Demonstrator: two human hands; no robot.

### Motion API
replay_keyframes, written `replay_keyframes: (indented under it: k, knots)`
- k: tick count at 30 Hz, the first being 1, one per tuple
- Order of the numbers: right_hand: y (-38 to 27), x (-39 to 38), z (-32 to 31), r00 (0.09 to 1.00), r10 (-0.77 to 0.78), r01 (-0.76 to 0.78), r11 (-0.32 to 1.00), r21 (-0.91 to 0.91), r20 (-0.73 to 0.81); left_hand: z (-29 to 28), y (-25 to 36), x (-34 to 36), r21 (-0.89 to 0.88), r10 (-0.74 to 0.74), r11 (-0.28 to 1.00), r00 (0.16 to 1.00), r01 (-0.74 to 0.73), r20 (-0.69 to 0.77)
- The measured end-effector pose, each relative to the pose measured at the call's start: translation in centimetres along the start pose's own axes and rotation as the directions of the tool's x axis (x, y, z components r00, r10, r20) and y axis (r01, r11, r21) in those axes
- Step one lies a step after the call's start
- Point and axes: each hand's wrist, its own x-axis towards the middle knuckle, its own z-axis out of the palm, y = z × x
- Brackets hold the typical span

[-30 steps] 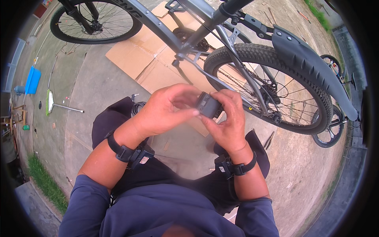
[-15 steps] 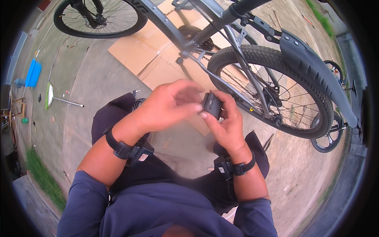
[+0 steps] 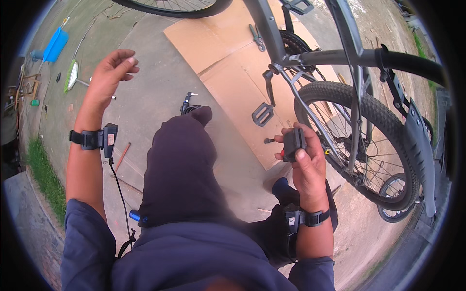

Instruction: The person removes a mounting bracket from a bicycle seat post and uses a screwdriver to manipulate a small component while sitting on a cardboard sheet.

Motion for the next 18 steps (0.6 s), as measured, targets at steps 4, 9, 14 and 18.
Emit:
replay_keyframes:
  k: [4, 9, 14, 18]
  knots:
    - [0.7, 1.1, 0.4, 0.998, -0.009, 0.006, 0.998, -0.06, -0.056, 2.0, -10.6, 0.3, 0.212, -0.293, 0.94, 0.95, 0.267, 0.104]
    - [1.7, 2.7, 0.0, 0.996, 0.011, -0.015, 0.999, -0.052, -0.087, 7.9, -19.8, -0.3, 0.483, -0.338, 0.857, 0.905, 0.181, 0.26]
    - [2.4, 4.2, 0.0, 0.991, 0.05, -0.055, 0.998, -0.037, -0.127, 12.9, -23.0, 0.1, 0.631, -0.437, 0.754, 0.857, 0.183, 0.274]
    - [2.7, 4.7, -0.1, 0.985, 0.059, -0.069, 0.996, -0.058, -0.162, 14.1, -24.5, 0.6, 0.657, -0.465, 0.73, 0.842, 0.19, 0.273]
